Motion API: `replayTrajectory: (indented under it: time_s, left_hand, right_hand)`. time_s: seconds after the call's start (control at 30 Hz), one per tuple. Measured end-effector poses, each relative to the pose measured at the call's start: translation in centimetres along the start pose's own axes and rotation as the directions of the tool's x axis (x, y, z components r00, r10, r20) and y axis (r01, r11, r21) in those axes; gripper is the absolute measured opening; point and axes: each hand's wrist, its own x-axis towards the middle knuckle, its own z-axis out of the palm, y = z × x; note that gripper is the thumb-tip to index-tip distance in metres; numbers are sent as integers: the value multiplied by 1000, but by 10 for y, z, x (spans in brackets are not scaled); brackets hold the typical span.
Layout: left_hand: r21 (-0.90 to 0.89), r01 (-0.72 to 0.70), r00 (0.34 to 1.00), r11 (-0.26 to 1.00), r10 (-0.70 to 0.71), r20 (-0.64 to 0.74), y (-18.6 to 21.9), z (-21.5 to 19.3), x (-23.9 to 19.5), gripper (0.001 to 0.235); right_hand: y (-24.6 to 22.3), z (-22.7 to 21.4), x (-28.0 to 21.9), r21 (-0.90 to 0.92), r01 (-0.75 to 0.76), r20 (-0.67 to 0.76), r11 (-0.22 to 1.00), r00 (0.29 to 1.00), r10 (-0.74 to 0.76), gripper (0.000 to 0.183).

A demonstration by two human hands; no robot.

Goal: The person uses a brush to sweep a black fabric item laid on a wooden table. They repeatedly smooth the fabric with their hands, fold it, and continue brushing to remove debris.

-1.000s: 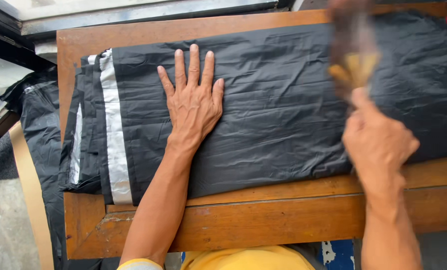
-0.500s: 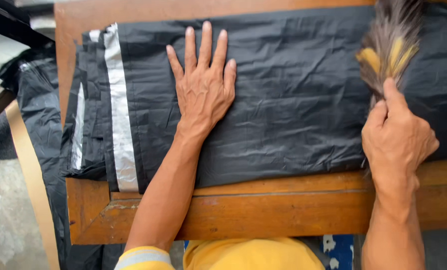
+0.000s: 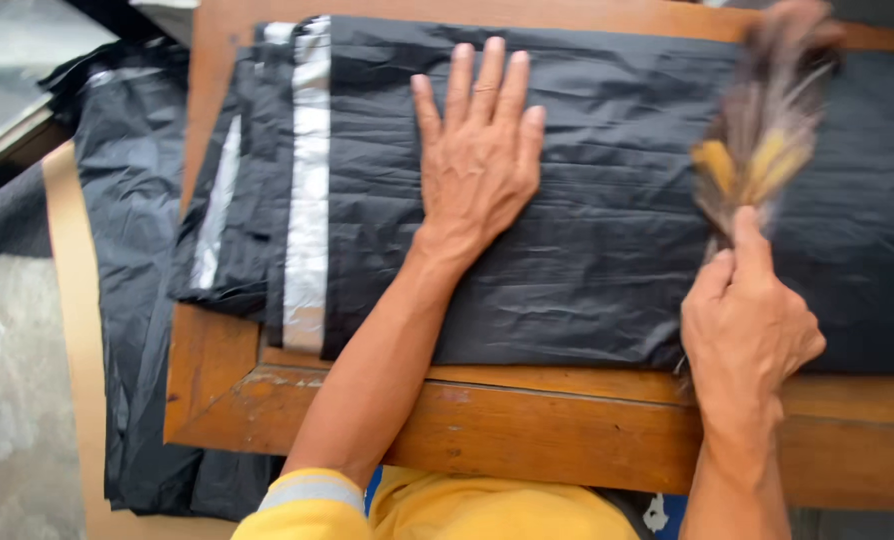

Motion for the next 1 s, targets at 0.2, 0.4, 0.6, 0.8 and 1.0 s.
replayTrajectory:
  time_s: [0.2, 0.4, 0.6, 0.8, 1.0]
  left_hand:
    - [-417, 192, 981, 889, -182, 65, -8, 3, 10, 50]
    - [-383, 61, 988, 922, -1, 156, -15, -23, 7, 61]
    - [-304, 53, 984, 951, 3, 179, -3, -40, -17, 58]
    - [60, -125, 987, 990, 117, 111, -57, -36, -29, 56]
    - [21, -151, 983, 988, 148, 104, -123, -49, -15, 54]
  right_hand:
    - [-112, -15, -19, 51, 217, 99, 975, 970, -221, 57]
    - [-160, 6, -32, 291, 417, 82, 861, 886, -457, 7]
    - [-122, -8, 7, 578, 153, 264, 802, 894, -361, 18]
    - [-106, 5, 18, 704, 200, -86, 681, 976, -198, 29]
    - [-109, 5, 13, 671, 199, -118, 714, 980, -162, 28]
